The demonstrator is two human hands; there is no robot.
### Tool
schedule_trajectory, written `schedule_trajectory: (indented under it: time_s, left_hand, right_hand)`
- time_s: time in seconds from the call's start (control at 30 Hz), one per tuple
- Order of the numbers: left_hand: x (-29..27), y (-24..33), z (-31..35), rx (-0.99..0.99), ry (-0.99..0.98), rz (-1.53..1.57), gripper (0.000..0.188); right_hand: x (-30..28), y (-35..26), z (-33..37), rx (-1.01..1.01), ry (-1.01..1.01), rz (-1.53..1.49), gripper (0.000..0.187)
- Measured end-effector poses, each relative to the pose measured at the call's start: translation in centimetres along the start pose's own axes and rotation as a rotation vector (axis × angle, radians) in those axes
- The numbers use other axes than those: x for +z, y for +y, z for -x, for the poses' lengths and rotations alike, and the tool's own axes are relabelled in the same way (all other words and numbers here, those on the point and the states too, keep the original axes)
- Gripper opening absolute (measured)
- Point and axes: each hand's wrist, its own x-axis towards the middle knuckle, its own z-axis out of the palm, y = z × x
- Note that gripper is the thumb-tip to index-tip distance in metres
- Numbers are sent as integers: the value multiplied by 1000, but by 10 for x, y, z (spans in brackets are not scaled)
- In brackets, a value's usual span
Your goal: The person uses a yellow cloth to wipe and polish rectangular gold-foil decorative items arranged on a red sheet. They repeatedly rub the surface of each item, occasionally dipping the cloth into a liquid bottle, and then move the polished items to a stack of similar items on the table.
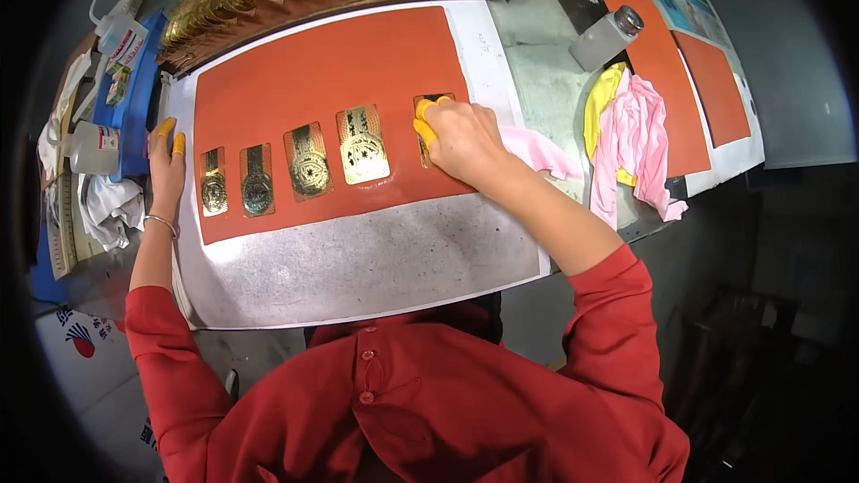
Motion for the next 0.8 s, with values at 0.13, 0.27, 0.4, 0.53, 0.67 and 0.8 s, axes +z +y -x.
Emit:
schedule_trajectory:
  time_s: [0.13,0.27,0.4,0.53,0.67,0.8]
  left_hand:
    - [-1,1,7,-34,-6,-26,28]
    - [-2,14,-7,8,-2,-72,29]
    - [-2,0,4,-2,-11,-100,29]
    - [2,9,-2,21,7,-130,30]
    - [-1,6,0,39,-15,-138,31]
    - [-3,-3,7,9,10,-193,31]
  right_hand:
    - [3,-8,37,-74,7,-66,14]
    - [2,1,3,-70,115,-7,13]
    - [5,1,6,-120,29,20,12]
    - [2,1,25,-149,16,-30,14]
    - [-1,9,-14,-118,64,-37,9]
    - [-7,1,20,-304,-84,-106,12]
